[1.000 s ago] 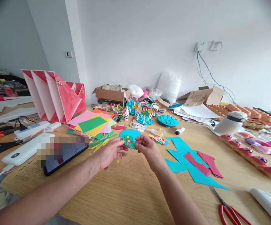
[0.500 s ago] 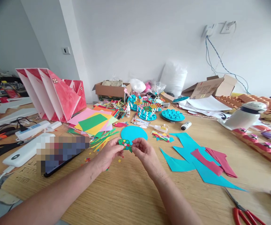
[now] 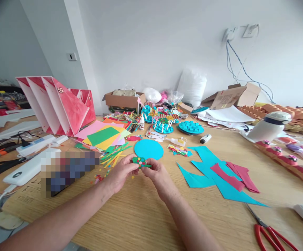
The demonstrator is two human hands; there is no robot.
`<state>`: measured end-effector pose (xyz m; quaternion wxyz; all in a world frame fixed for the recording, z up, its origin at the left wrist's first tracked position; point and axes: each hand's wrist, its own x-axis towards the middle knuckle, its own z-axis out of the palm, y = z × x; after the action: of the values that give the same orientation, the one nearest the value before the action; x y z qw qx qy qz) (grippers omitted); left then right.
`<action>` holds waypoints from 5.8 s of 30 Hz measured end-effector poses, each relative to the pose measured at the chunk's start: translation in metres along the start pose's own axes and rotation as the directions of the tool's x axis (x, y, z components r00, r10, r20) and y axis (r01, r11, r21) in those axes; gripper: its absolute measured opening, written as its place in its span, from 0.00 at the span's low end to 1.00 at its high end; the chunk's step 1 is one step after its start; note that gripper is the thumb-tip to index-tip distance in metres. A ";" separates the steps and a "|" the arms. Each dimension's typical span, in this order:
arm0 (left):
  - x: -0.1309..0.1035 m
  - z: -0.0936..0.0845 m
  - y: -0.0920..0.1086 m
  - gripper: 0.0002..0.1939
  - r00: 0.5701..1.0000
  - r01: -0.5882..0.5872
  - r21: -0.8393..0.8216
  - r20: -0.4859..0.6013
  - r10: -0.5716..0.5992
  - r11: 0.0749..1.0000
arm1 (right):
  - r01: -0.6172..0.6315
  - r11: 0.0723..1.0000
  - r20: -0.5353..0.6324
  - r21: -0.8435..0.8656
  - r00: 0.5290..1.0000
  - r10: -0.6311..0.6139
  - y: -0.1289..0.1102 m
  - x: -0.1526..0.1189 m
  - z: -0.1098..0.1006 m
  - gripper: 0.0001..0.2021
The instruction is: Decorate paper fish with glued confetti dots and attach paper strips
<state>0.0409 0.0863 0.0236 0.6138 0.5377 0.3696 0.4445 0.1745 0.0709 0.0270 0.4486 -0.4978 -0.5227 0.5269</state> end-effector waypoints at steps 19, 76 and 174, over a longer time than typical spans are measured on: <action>0.004 -0.006 0.000 0.04 0.996 -0.084 0.240 -0.019 0.092 0.967 | 0.031 0.989 -0.001 -0.147 1.000 -0.032 -0.003 -0.003 -0.002 0.06; 0.003 -0.007 -0.005 0.05 0.994 0.006 0.151 -0.105 0.010 0.988 | 0.042 0.966 -0.015 -0.257 0.999 -0.047 -0.005 -0.002 -0.011 0.05; -0.009 0.005 -0.037 0.07 0.772 -0.635 0.736 0.612 0.170 0.235 | 0.110 0.074 0.107 -0.991 0.994 -0.036 0.001 0.199 0.046 0.16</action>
<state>0.0476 0.0750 -0.0122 0.1237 0.9410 0.2576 0.1814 0.1086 0.2642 0.0133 0.0027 -0.6286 -0.7774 0.0226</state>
